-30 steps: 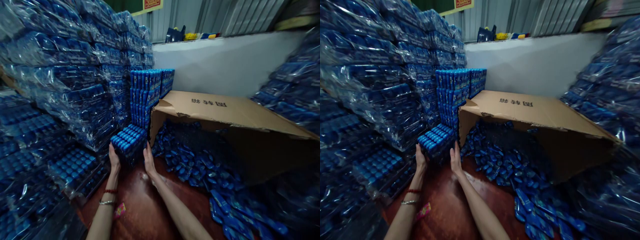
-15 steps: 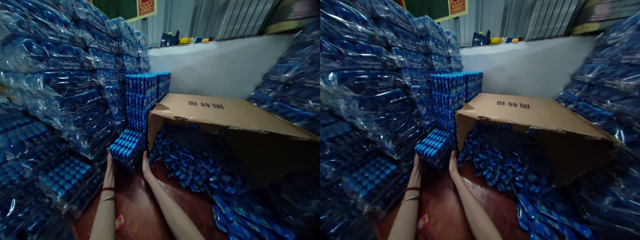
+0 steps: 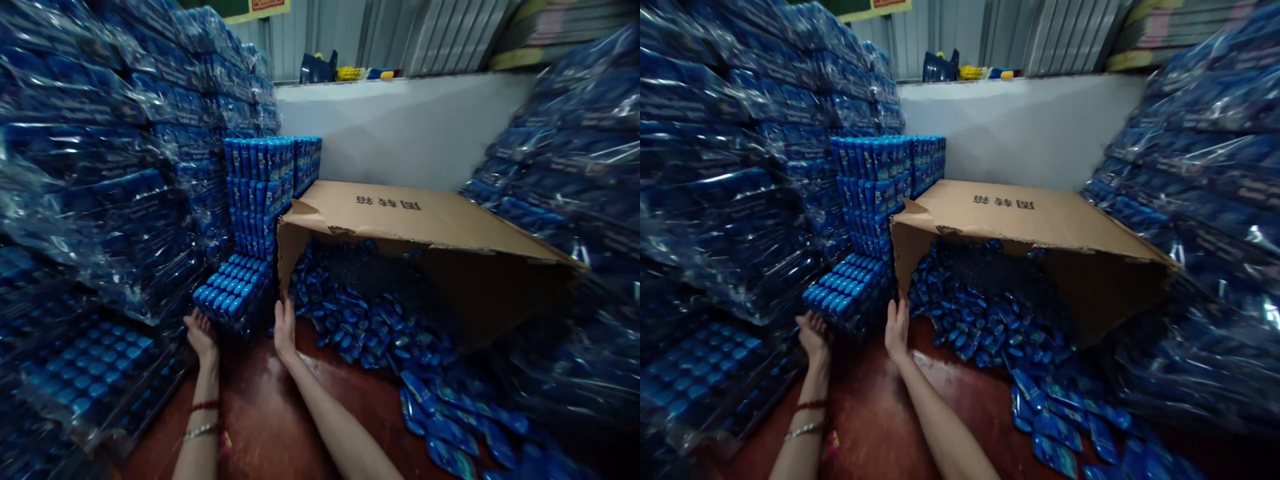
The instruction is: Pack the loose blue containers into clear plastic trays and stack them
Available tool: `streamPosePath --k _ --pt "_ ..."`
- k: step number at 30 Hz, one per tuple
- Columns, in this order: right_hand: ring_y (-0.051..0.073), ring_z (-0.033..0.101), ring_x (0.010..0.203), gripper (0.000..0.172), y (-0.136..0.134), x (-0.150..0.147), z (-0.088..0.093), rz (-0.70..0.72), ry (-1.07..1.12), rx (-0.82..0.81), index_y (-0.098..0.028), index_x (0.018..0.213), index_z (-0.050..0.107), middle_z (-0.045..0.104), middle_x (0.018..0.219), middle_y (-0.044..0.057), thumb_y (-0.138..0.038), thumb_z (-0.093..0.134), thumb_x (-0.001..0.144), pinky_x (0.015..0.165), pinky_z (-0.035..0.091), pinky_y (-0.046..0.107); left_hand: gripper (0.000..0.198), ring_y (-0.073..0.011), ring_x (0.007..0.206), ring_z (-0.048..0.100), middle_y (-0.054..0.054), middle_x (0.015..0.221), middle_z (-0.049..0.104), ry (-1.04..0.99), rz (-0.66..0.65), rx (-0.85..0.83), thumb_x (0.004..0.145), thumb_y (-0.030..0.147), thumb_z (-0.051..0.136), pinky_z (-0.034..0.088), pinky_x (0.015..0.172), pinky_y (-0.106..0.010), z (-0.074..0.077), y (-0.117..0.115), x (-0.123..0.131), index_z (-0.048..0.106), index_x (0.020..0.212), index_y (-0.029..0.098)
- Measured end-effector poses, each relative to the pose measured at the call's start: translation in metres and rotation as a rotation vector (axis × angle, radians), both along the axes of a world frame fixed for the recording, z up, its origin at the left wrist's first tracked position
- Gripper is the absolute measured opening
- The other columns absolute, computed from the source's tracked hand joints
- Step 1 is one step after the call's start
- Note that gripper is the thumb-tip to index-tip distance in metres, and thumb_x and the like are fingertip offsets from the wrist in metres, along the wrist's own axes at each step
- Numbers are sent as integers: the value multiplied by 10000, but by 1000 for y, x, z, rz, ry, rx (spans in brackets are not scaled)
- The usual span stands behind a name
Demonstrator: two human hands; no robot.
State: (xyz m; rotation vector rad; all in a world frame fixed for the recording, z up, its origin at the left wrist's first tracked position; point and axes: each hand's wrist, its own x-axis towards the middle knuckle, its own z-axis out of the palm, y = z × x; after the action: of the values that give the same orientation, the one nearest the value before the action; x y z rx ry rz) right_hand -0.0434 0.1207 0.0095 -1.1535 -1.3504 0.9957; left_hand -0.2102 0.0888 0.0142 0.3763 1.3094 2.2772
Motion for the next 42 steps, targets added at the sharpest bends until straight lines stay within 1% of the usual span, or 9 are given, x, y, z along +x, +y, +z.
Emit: streamPosePath --k 3,6,9,15,18,24,36,39,42 --pt "160 369 1284 456 27 52 18 -146 -514 113 -144 1329 416 453 1368 105 -313 273 931 1069 286 331 358 -191 992 547 -51 1001 600 345 493 -188 855 454 444 406 940 -345 -33 -41 40 577 1002 156" --pt "203 437 1220 398 78 93 34 -124 -672 68 -123 1234 519 532 1269 128 -233 329 902 1049 297 357 323 -205 959 571 -52 951 623 643 107 -315 873 424 441 414 940 -375 -53 -62 88 599 999 172" --pt "224 467 1196 381 128 104 41 -23 -779 40 -168 1221 554 556 1255 111 -297 404 896 1039 305 372 328 -211 1087 544 -87 1133 596 903 -372 -264 897 390 426 400 988 -378 -51 -33 127 587 1101 191" --pt "291 465 1210 562 158 106 33 133 -930 -17 -265 1322 476 506 1330 104 -580 416 859 959 384 449 503 -269 1312 339 -139 1382 434 1125 -349 -442 933 411 314 264 1063 -512 -36 75 162 367 1382 192" --pt "273 434 1242 564 146 121 25 194 -964 15 -293 1309 491 494 1345 72 -611 411 850 977 377 413 491 -291 1277 359 -150 1338 474 1169 -284 -520 941 419 274 289 1022 -542 -45 84 170 413 1361 206" --pt "219 441 1244 537 89 144 10 330 -958 79 -290 1346 449 483 1363 45 -548 421 876 1014 351 342 482 -290 1187 423 -179 1232 494 1195 -259 -532 934 415 290 340 995 -496 -53 43 176 530 1257 149" --pt "227 458 1235 507 -44 203 6 586 -907 222 -301 1333 469 519 1336 59 -420 533 845 1030 347 390 385 -235 1177 413 -83 1246 461 1061 -450 -585 931 397 333 313 1017 -488 -50 -106 221 472 1264 263" --pt "234 465 1227 433 -65 226 3 591 -884 266 -305 1257 553 565 1286 49 -377 562 830 1033 345 423 316 -230 1121 464 -63 1161 535 1069 -478 -551 932 371 348 338 989 -491 -37 -107 231 520 1174 263" --pt "220 521 1157 288 -61 242 6 404 -779 293 -274 1098 664 645 1161 47 -322 546 840 1004 379 403 249 -230 1078 488 -77 1116 544 1230 -470 -393 908 310 413 395 947 -443 -17 -64 237 574 1081 231"
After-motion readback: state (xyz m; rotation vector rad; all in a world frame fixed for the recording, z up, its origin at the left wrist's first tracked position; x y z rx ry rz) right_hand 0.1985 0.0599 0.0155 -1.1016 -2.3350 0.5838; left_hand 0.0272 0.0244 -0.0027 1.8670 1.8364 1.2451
